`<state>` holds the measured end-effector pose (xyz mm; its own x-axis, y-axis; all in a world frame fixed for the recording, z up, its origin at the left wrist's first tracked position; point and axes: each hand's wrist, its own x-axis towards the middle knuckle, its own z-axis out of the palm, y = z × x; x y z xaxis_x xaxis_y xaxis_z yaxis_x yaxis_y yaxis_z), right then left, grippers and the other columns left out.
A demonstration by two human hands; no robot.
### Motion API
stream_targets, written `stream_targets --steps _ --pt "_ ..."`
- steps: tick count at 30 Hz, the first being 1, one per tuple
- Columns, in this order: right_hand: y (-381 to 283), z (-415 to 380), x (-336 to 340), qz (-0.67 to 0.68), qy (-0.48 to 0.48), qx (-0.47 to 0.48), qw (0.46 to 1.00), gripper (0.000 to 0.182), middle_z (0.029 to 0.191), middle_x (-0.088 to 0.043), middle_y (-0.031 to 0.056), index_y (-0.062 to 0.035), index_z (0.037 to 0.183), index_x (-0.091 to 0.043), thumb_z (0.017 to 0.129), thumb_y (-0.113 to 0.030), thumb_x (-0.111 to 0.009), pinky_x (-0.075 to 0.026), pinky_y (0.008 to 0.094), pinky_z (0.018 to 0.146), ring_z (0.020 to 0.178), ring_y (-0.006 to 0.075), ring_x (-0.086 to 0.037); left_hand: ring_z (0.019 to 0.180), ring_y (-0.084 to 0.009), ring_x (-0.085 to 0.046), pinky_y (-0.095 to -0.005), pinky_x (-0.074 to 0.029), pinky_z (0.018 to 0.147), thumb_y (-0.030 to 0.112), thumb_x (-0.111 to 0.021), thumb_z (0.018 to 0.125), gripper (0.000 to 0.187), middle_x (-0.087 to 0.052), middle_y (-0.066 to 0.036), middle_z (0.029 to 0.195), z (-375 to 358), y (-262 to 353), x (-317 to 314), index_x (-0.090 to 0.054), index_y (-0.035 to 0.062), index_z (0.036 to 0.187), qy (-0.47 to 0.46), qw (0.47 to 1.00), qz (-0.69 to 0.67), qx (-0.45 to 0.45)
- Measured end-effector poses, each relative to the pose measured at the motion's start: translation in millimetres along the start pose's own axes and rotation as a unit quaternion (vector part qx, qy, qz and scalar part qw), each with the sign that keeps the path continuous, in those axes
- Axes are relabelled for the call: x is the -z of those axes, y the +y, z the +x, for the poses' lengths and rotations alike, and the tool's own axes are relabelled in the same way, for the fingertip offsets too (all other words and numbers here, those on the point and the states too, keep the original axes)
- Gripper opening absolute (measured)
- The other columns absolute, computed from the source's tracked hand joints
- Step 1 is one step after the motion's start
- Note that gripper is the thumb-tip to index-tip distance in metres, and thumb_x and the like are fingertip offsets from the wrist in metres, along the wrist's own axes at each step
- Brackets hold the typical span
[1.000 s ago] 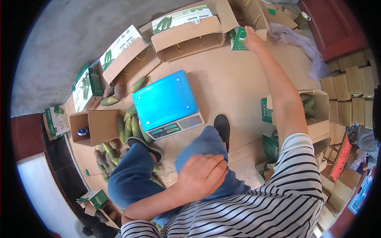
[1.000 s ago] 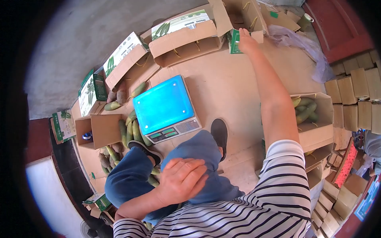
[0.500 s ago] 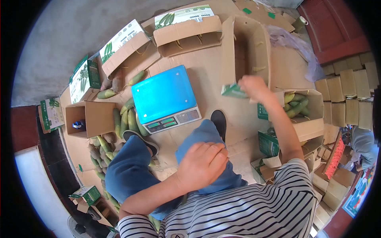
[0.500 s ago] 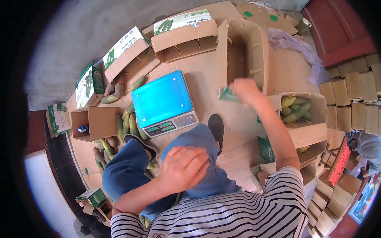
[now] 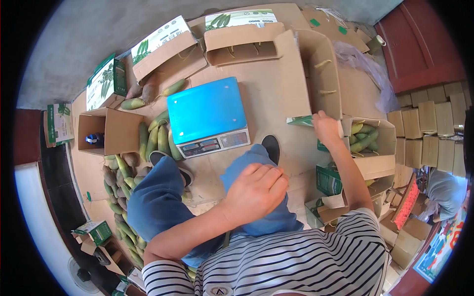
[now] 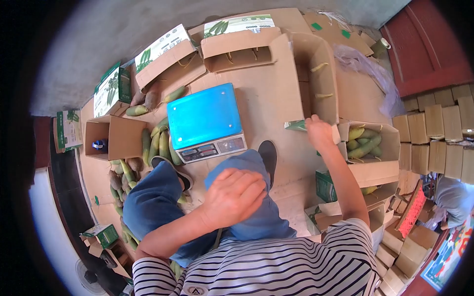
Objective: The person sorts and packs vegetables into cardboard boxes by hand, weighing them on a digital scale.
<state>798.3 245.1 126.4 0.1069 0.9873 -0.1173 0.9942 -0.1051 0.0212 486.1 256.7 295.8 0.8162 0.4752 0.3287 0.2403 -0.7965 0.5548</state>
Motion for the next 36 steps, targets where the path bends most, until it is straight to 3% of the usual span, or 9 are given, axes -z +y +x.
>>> stream_targets --steps 6,16,21,24,27,30,33,35,36 --pt "17 24 34 0.016 0.083 -0.018 0.996 0.014 0.086 -0.055 0.013 -0.0047 0.088 -0.056 0.087 -0.018 -0.056 -0.051 0.0441 0.061 0.069 0.0337 -0.061 0.079 -0.0194 -0.06 -0.0315 -0.045 0.074 0.011 -0.071 0.069 0.022 -0.061 -0.006 0.094 -1 -4 -5 -0.061 0.0047 0.087 0.011 1.0 0.007 -0.014" --pt "90 140 28 -0.11 0.103 0.049 0.987 0.011 0.086 -0.055 0.0112 -0.0076 0.086 -0.059 0.078 -0.014 -0.061 -0.052 0.0397 0.065 0.078 0.0275 -0.062 0.078 -0.0172 -0.06 -0.0297 -0.045 0.075 0.011 -0.069 0.069 0.021 -0.061 -0.005 0.092 1 -5 -8 -0.06 0.0056 0.087 0.012 1.0 0.01 -0.023" --pt "94 173 17 -0.122 0.162 0.045 0.978 0.011 0.091 -0.055 0.0113 -0.0061 0.086 -0.058 0.081 -0.016 -0.061 -0.052 0.0403 0.069 0.082 0.0281 -0.062 0.079 -0.0168 -0.06 -0.029 -0.045 0.074 0.011 -0.067 0.07 0.019 -0.061 -0.005 0.092 5 -5 -12 -0.06 0.0054 0.087 0.02 0.999 0.011 -0.029" --pt "93 192 6 -0.094 0.093 -0.049 0.99 0.015 0.099 -0.056 0.012 -0.0065 0.095 -0.058 0.082 -0.013 -0.058 -0.052 0.0412 0.072 0.088 0.0295 -0.062 0.08 -0.0172 -0.06 -0.0294 -0.046 0.074 0.012 -0.066 0.07 0.02 -0.061 -0.005 0.092 8 -4 -15 -0.06 0.005 0.087 0.026 0.999 0.007 -0.034" --pt "87 205 -2 -0.003 0.14 -0.159 0.977 0.024 0.109 -0.055 0.0129 -0.009 0.108 -0.056 0.083 -0.012 -0.055 -0.052 0.0419 0.074 0.091 0.0307 -0.062 0.082 -0.0181 -0.06 -0.0299 -0.046 0.075 0.013 -0.065 0.069 0.021 -0.061 -0.006 0.093 10 -5 -14 -0.06 0.0047 0.087 0.02 0.999 0.0 -0.039" --pt "70 212 -7 0.021 0.359 -0.107 0.927 0.033 0.118 -0.054 0.0135 -0.0122 0.117 -0.053 0.084 -0.012 -0.053 -0.052 0.0422 0.075 0.09 0.0315 -0.062 0.084 -0.0186 -0.06 -0.0299 -0.046 0.075 0.014 -0.064 0.068 0.022 -0.061 -0.006 0.093 12 -7 -16 -0.06 0.0048 0.088 0.021 0.999 -0.002 -0.044" --pt "23 215 2 0.125 0.265 -0.132 0.947 0.032 0.119 -0.054 0.0145 -0.0116 0.117 -0.054 0.085 -0.018 -0.055 -0.052 0.0396 0.075 0.09 0.0299 -0.062 0.085 -0.0187 -0.06 -0.0297 -0.046 0.076 0.014 -0.062 0.068 0.023 -0.061 -0.007 0.094 16 -8 -18 -0.06 0.0047 0.088 0.011 0.999 -0.005 -0.047" --pt "2 238 -19 0.352 0.151 -0.062 0.922 0.035 0.118 -0.056 0.0139 -0.011 0.12 -0.054 0.087 -0.024 -0.056 -0.052 0.0357 0.074 0.093 0.0232 -0.062 0.086 -0.0186 -0.06 -0.0296 -0.046 0.076 0.015 -0.061 0.068 0.023 -0.061 -0.007 0.095 18 -6 -20 -0.06 0.0046 0.089 0.002 0.999 -0.011 -0.048" --pt "-12 254 -31 0.458 0.082 -0.069 0.883 0.036 0.117 -0.057 0.0128 -0.0118 0.12 -0.054 0.088 -0.027 -0.056 -0.051 0.0348 0.076 0.094 0.0212 -0.061 0.087 -0.0187 -0.06 -0.0295 -0.046 0.077 0.015 -0.06 0.069 0.023 -0.061 -0.007 0.095 19 -6 -21 -0.06 0.0046 0.09 -0.001 0.999 -0.013 -0.047"
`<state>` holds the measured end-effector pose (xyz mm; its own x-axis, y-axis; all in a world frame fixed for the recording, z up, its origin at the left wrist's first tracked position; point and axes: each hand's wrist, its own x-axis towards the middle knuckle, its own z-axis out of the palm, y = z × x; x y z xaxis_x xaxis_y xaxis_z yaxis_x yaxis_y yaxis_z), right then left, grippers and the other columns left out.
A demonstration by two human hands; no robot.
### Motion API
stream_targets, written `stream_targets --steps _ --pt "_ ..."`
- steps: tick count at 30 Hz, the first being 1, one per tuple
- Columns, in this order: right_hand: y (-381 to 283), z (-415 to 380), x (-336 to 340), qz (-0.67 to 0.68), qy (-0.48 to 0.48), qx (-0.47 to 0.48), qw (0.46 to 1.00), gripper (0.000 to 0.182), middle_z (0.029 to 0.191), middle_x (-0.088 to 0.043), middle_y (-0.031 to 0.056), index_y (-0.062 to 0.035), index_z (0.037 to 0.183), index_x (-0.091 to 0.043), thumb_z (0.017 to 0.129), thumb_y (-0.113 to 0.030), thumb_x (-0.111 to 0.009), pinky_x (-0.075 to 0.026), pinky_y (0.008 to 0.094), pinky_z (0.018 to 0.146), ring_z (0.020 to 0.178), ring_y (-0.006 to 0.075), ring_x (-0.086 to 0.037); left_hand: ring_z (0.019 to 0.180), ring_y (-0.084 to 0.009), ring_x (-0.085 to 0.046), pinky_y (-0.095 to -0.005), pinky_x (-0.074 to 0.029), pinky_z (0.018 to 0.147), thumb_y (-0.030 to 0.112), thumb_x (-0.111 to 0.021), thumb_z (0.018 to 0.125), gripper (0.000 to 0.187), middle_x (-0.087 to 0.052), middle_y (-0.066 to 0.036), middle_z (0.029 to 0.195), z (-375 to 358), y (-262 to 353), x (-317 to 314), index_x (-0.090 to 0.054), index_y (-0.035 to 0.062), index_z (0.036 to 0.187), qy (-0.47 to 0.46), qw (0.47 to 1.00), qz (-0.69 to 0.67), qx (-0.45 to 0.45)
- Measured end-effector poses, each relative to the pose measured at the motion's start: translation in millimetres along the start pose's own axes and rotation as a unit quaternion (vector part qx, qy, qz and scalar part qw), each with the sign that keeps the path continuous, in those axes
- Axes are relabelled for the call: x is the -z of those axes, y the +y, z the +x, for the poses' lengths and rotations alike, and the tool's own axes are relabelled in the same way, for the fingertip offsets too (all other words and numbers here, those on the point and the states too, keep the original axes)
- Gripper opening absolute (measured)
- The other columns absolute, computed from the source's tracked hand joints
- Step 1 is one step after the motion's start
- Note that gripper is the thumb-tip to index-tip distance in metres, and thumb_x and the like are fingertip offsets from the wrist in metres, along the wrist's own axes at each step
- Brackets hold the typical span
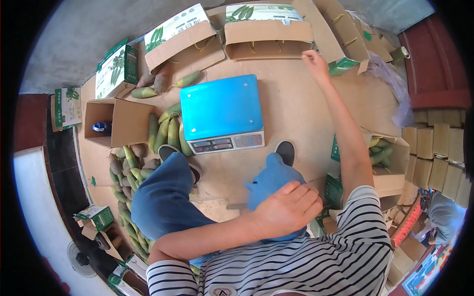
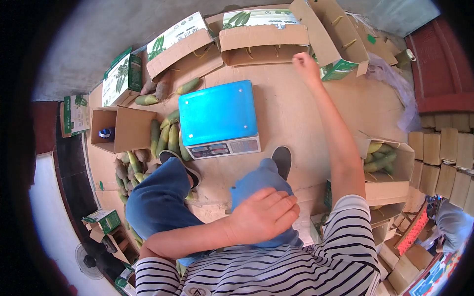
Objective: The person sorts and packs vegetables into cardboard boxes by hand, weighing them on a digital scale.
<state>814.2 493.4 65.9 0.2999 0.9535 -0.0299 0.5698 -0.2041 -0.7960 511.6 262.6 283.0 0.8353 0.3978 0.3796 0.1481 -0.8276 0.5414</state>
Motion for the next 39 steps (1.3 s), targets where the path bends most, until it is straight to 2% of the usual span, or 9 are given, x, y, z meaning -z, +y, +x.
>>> stream_targets --steps 4,7,13,17,19,22,28,31,39 --pt "-39 22 -55 0.382 -0.101 -0.162 0.904 0.038 0.126 -0.051 0.0117 -0.0149 0.124 -0.053 0.091 -0.032 -0.055 -0.048 0.0372 0.087 0.105 0.0216 -0.056 0.09 -0.0189 -0.059 -0.0294 -0.046 0.079 0.015 -0.057 0.07 0.023 -0.061 -0.009 0.098 0 -6 3 -0.061 0.004 0.09 -0.005 1.0 0.002 0.007" --pt "-43 51 -86 0.514 -0.089 -0.236 0.82 0.047 0.134 -0.04 0.0147 -0.013 0.13 -0.049 0.088 -0.031 -0.061 -0.043 0.0383 0.097 0.119 0.0271 -0.047 0.091 -0.0193 -0.059 -0.0295 -0.045 0.08 0.015 -0.056 0.071 0.023 -0.061 -0.01 0.099 -1 -14 7 -0.061 0.0033 0.09 -0.006 1.0 -0.008 0.025" --pt "-43 96 -135 0.646 -0.024 -0.299 0.702 0.052 0.15 -0.015 0.0187 -0.0169 0.132 -0.048 0.085 -0.026 -0.067 -0.034 0.0437 0.105 0.135 0.0337 -0.026 0.092 -0.02 -0.058 -0.0294 -0.044 0.082 0.014 -0.056 0.071 0.025 -0.061 -0.01 0.099 -1 -29 13 -0.061 0.0025 0.092 -0.006 0.999 -0.014 0.049" --pt "-30 121 -156 0.677 -0.021 -0.298 0.673 0.054 0.152 -0.007 0.0187 -0.0176 0.133 -0.047 0.084 -0.023 -0.068 -0.032 0.0437 0.107 0.138 0.0343 -0.018 0.094 -0.02 -0.058 -0.0295 -0.044 0.082 0.014 -0.056 0.071 0.025 -0.061 -0.011 0.1 -4 -42 19 -0.061 0.0024 0.092 -0.005 0.998 -0.013 0.068" --pt "-30 127 -162 0.686 -0.016 -0.292 0.666 0.052 0.152 -0.004 0.0185 -0.0171 0.133 -0.048 0.085 -0.023 -0.067 -0.032 0.0436 0.107 0.139 0.0338 -0.015 0.094 -0.02 -0.058 -0.0297 -0.044 0.082 0.014 -0.056 0.071 0.025 -0.061 -0.011 0.1 -5 -48 22 -0.061 0.0023 0.092 -0.004 0.997 -0.019 0.077" --pt "-38 130 -163 0.675 -0.019 -0.282 0.681 0.042 0.152 -0.008 0.0184 -0.0151 0.13 -0.051 0.09 -0.024 -0.06 -0.037 0.0408 0.103 0.135 0.0324 -0.026 0.094 -0.0201 -0.058 -0.0295 -0.044 0.082 0.014 -0.056 0.071 0.024 -0.061 -0.011 0.101 -7 -56 26 -0.061 0.0024 0.092 0.011 0.996 -0.029 0.084" --pt "-55 143 -157 0.519 0.063 -0.222 0.823 0.026 0.123 -0.055 0.0141 -0.0048 0.113 -0.06 0.095 -0.022 -0.051 -0.051 0.0293 0.074 0.099 0.0215 -0.06 0.093 -0.0198 -0.057 -0.0287 -0.044 0.081 0.013 -0.056 0.07 0.022 -0.06 -0.01 0.1 -10 -60 26 -0.06 0.0027 0.09 0.007 0.996 -0.03 0.081" --pt "-84 139 -148 0.489 0.105 -0.152 0.852 0.025 0.104 -0.065 0.0109 0.0006 0.106 -0.062 0.095 -0.019 -0.051 -0.05 0.0262 0.066 0.085 0.0186 -0.064 0.093 -0.0195 -0.057 -0.0288 -0.044 0.081 0.014 -0.056 0.07 0.023 -0.059 -0.01 0.099 -12 -60 22 -0.06 0.0027 0.089 0.018 0.996 -0.033 0.081" --pt "-157 60 -84 0.512 0.071 -0.04 0.855 0.027 0.102 -0.066 0.0124 0.0047 0.106 -0.061 0.093 -0.017 -0.052 -0.051 0.029 0.071 0.082 0.0194 -0.065 0.093 -0.0193 -0.056 -0.0299 -0.044 0.083 0.015 -0.056 0.07 0.024 -0.058 -0.008 0.099 -13 -51 20 -0.059 0.0038 0.091 0.009 0.998 -0.018 0.062"
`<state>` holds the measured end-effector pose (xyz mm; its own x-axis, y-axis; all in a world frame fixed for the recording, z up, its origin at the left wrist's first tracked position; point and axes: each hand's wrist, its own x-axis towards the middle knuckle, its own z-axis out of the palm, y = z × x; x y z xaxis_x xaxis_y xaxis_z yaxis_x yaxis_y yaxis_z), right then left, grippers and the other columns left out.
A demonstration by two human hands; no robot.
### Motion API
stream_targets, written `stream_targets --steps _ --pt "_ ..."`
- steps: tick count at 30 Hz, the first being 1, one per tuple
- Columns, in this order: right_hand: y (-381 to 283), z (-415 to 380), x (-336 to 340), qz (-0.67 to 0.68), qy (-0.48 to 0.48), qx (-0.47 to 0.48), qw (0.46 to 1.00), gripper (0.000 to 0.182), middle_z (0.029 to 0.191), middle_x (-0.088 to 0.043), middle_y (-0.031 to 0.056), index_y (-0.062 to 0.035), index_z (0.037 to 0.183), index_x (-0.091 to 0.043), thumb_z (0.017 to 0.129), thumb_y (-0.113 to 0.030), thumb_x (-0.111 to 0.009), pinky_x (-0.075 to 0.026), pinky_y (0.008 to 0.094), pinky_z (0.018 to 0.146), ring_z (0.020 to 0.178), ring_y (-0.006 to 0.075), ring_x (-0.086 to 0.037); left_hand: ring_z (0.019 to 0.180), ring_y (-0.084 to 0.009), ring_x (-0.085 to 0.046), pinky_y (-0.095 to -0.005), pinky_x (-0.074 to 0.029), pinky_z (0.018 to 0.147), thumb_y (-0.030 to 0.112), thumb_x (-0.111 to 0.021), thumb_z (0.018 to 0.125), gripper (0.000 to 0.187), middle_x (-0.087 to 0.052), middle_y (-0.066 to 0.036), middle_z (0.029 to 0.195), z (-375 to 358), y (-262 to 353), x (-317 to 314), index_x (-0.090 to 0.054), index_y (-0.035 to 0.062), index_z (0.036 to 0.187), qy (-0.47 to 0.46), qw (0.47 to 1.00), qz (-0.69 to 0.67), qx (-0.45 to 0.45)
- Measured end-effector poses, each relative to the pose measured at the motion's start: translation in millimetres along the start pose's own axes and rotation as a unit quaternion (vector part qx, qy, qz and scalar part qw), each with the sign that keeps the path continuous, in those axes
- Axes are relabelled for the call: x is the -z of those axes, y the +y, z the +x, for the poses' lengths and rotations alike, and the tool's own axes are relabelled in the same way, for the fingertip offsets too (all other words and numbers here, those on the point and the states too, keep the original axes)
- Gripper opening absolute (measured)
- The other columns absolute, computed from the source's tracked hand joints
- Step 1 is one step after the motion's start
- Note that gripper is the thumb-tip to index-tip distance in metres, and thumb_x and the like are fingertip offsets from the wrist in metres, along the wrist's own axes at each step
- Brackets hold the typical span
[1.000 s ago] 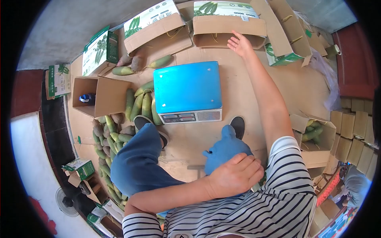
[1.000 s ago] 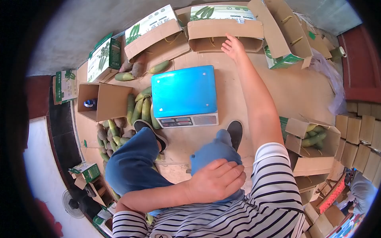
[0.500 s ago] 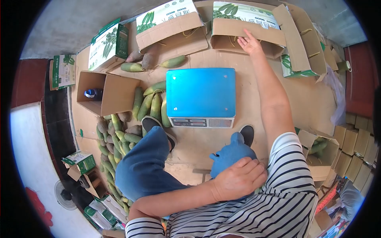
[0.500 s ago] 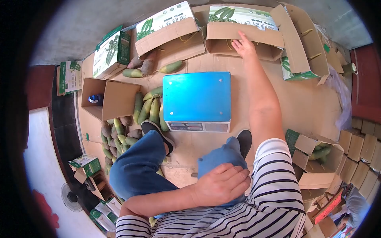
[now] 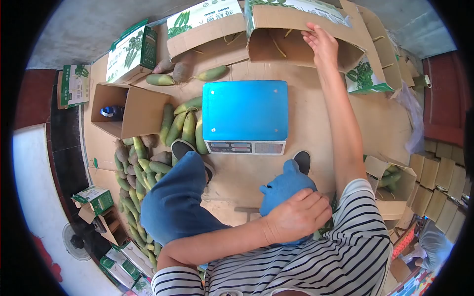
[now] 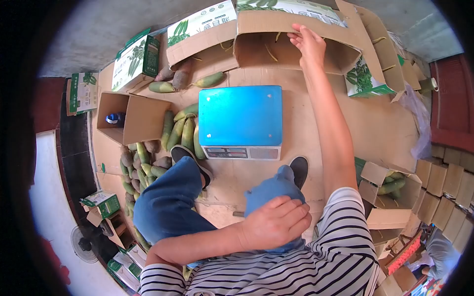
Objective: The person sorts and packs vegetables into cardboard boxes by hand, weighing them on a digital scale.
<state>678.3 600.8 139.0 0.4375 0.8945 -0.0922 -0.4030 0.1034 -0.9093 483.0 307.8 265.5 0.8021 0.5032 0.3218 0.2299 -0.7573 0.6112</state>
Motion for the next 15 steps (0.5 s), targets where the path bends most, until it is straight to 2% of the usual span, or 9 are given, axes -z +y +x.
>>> stream_targets --steps 3,7,9,13,15 --pt "-29 -70 2 0.032 -0.021 0.018 0.999 0.027 0.103 -0.066 0.0112 0.0032 0.105 -0.062 0.093 -0.019 -0.053 -0.05 0.0287 0.074 0.082 0.0176 -0.063 0.094 -0.0192 -0.056 -0.0299 -0.043 0.083 0.016 -0.057 0.07 0.024 -0.059 -0.008 0.099 -3 4 -3 -0.059 0.0047 0.091 -0.002 1.0 0.008 0.0" --pt "-26 -185 -9 -0.087 -0.032 0.024 0.995 0.028 0.103 -0.065 0.0044 -0.0014 0.11 -0.063 0.095 -0.022 -0.053 -0.045 0.0237 0.077 0.083 0.0091 -0.057 0.094 -0.0191 -0.057 -0.0301 -0.043 0.084 0.017 -0.057 0.071 0.022 -0.059 -0.007 0.098 -4 11 -3 -0.059 0.0055 0.09 0.011 1.0 0.013 -0.009" --pt "-17 -226 -13 -0.12 -0.09 -0.012 0.989 0.028 0.103 -0.065 0.0032 -0.0015 0.111 -0.063 0.096 -0.022 -0.051 -0.045 0.0228 0.078 0.084 0.0078 -0.056 0.094 -0.019 -0.057 -0.0302 -0.043 0.084 0.016 -0.056 0.071 0.022 -0.059 -0.007 0.099 -8 15 -4 -0.059 0.0054 0.09 0.004 1.0 0.012 -0.01" --pt "26 -265 -8 -0.047 -0.189 -0.102 0.975 0.03 0.1 -0.066 0.0051 -0.0002 0.111 -0.062 0.096 -0.022 -0.05 -0.048 0.0243 0.077 0.086 0.0079 -0.058 0.092 -0.0189 -0.058 -0.0304 -0.044 0.083 0.016 -0.057 0.07 0.023 -0.059 -0.007 0.097 -14 27 -2 -0.06 0.0052 0.09 -0.003 1.0 0.007 -0.014" --pt "29 -267 0 -0.099 -0.305 -0.205 0.925 0.028 0.098 -0.066 0.0065 0.0004 0.111 -0.062 0.095 -0.02 -0.051 -0.05 0.026 0.077 0.083 0.0095 -0.06 0.09 -0.0189 -0.058 -0.0305 -0.044 0.082 0.016 -0.057 0.07 0.023 -0.06 -0.007 0.096 -18 30 -5 -0.06 0.0051 0.09 0.009 1.0 0.014 -0.024"
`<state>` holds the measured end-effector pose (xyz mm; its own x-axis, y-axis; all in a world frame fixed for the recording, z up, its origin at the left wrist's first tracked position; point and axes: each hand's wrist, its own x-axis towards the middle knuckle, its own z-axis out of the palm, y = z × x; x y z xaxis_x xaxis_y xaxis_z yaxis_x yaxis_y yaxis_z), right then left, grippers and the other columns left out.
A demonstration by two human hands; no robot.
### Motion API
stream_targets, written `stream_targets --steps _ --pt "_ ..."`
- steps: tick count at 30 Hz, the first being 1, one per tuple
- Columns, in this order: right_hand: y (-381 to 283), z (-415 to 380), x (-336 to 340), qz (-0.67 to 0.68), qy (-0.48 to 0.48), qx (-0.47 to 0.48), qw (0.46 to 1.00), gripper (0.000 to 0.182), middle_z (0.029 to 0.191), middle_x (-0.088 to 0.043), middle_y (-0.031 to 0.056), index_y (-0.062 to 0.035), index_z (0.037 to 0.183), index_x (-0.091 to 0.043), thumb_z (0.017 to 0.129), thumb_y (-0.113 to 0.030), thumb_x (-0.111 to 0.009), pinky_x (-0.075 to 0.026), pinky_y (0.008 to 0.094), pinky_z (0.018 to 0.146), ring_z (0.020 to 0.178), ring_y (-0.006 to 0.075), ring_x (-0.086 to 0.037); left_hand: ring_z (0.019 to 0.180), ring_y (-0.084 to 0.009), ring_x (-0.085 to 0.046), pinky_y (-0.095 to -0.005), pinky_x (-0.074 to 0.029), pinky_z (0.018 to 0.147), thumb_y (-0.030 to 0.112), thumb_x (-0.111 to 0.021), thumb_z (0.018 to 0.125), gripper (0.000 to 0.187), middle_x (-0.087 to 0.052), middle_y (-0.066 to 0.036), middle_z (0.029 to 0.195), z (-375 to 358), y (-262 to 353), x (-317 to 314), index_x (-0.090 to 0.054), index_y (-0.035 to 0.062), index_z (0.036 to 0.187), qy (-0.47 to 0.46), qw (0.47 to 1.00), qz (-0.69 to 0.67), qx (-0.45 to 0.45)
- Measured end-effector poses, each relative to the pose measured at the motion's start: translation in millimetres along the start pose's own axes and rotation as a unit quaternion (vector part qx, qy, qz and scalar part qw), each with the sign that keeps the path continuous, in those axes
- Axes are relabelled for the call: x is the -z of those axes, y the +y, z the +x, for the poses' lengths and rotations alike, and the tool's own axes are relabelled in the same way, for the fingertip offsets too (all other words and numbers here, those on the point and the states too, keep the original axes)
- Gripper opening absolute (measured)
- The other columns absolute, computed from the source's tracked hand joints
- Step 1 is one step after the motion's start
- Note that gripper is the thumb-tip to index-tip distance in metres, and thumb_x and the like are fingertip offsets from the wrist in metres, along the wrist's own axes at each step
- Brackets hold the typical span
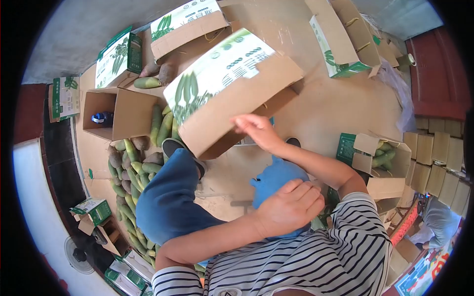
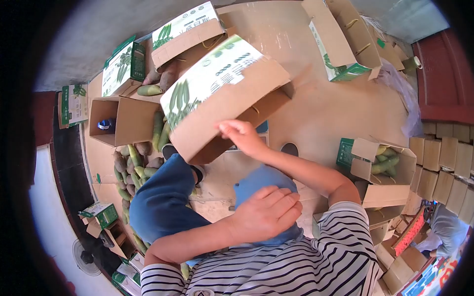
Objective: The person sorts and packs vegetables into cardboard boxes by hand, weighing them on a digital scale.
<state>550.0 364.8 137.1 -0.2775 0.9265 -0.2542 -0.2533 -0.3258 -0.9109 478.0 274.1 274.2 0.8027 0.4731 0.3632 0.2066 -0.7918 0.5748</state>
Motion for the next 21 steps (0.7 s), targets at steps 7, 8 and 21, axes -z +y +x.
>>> stream_targets --steps 7,8,21 --pt "-96 17 117 -0.245 0.205 0.235 0.918 0.017 0.08 -0.065 0.0025 -0.004 0.093 -0.066 0.092 -0.016 -0.054 -0.049 0.027 0.068 0.072 0.0121 -0.061 0.088 -0.0186 -0.059 -0.0303 -0.045 0.079 0.015 -0.06 0.068 0.024 -0.06 -0.006 0.095 -4 3 1 -0.06 0.0051 0.09 0.024 1.0 0.01 -0.014" --pt "-114 24 153 -0.276 0.329 0.221 0.876 0.021 0.081 -0.064 0.0012 -0.0062 0.096 -0.066 0.092 -0.024 -0.055 -0.048 0.0276 0.07 0.077 0.0113 -0.06 0.088 -0.0185 -0.059 -0.0302 -0.045 0.079 0.015 -0.06 0.068 0.024 -0.06 -0.006 0.095 -4 3 1 -0.06 0.0052 0.09 0.02 1.0 0.013 -0.015" --pt "-90 70 376 -0.628 0.445 -0.144 0.622 0.048 0.12 -0.058 0.0183 -0.0084 0.122 -0.055 0.086 -0.041 -0.056 -0.045 0.0437 0.091 0.113 0.0333 -0.055 0.09 -0.0184 -0.058 -0.0293 -0.045 0.079 0.015 -0.061 0.07 0.024 -0.06 -0.007 0.096 3 -5 5 -0.06 0.004 0.091 0.023 0.999 -0.022 -0.002"
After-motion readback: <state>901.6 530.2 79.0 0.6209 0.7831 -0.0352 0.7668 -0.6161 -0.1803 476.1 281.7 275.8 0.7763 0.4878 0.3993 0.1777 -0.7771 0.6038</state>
